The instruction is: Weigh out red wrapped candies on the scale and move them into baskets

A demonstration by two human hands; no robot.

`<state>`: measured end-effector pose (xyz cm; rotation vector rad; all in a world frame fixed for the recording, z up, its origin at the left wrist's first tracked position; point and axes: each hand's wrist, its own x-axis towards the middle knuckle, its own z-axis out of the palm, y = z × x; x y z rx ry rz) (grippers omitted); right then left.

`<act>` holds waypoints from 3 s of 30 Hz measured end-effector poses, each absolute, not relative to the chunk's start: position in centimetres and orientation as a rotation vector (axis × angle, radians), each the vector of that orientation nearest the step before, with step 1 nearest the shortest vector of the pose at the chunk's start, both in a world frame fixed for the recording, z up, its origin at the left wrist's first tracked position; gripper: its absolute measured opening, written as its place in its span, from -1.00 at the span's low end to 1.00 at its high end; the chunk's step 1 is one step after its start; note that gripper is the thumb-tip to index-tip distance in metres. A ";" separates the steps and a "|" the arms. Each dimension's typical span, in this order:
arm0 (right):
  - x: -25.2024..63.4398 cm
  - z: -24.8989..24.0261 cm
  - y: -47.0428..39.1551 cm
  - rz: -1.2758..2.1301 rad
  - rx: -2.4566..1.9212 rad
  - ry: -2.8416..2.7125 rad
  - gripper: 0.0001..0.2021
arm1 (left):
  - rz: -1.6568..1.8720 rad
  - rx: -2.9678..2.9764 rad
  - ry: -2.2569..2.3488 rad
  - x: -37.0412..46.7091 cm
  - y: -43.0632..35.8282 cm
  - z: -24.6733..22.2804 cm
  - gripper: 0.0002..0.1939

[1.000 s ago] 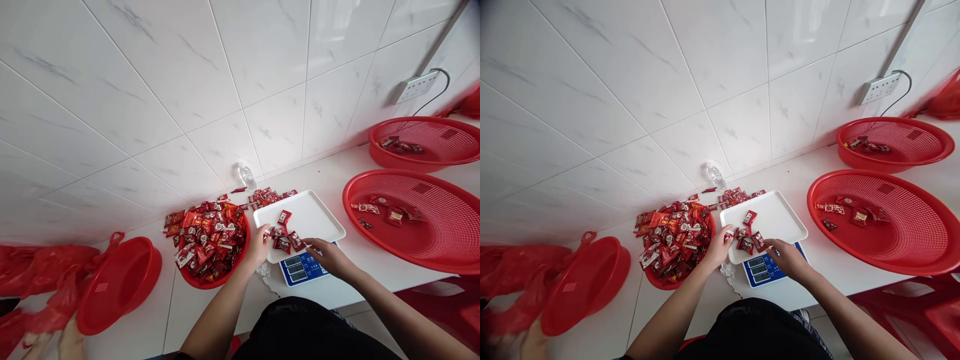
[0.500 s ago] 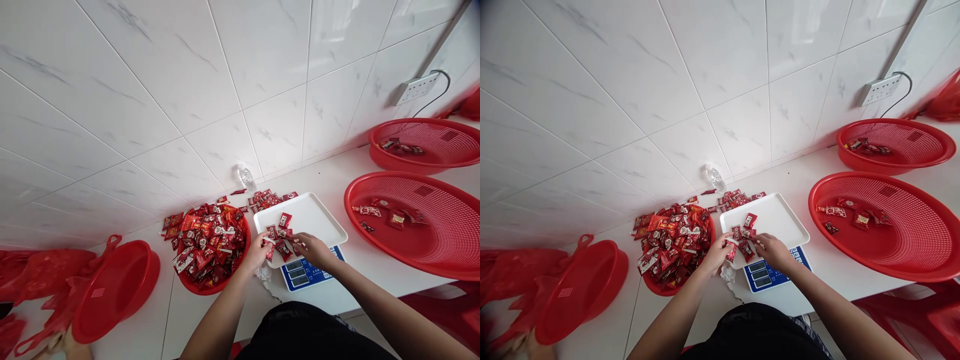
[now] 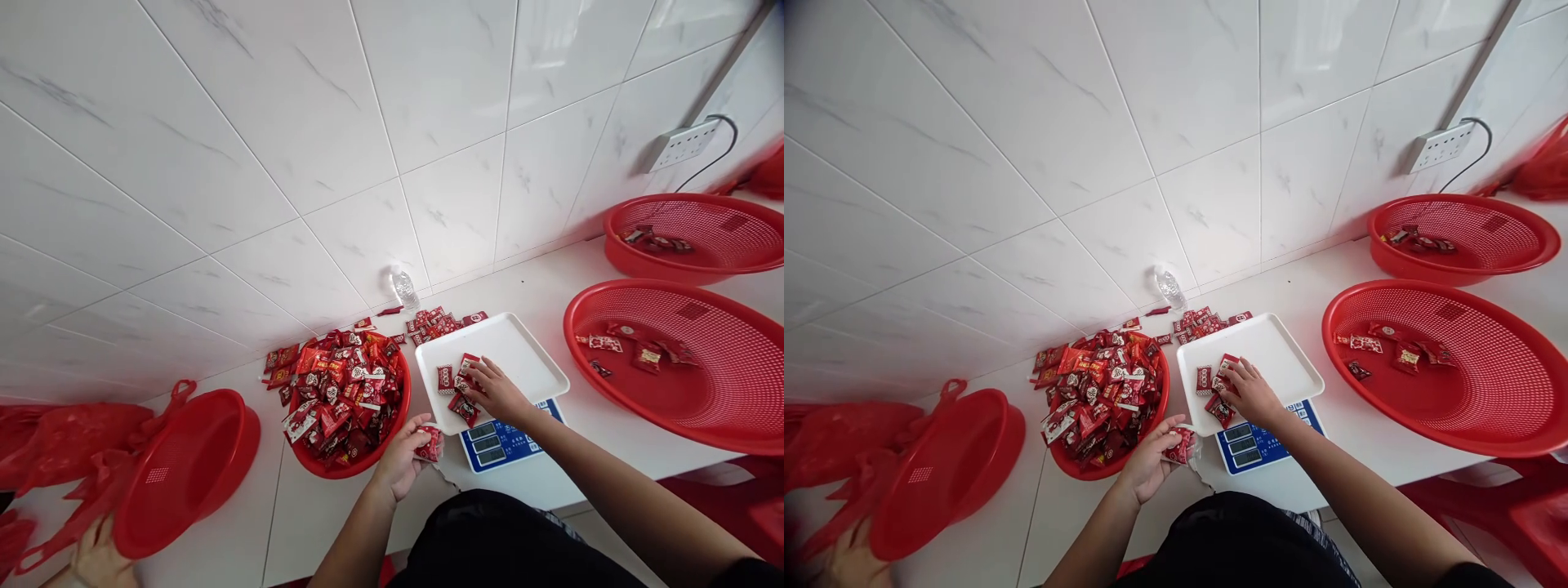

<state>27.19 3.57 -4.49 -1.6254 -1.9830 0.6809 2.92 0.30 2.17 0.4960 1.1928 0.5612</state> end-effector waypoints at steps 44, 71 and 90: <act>25.8 -0.2 -6.7 1.578 -1.425 -1.282 -0.43 | 0.325 1.717 1.724 -3.0 2.7 -0.2 -0.58; 25.9 -0.8 -7.2 1.530 -1.360 -1.349 -0.58 | 0.703 1.421 1.510 2.5 2.4 0.2 -0.70; 25.8 -1.4 -8.1 1.522 -1.394 -1.302 -0.58 | 0.340 2.128 1.392 7.0 4.4 -1.0 -0.68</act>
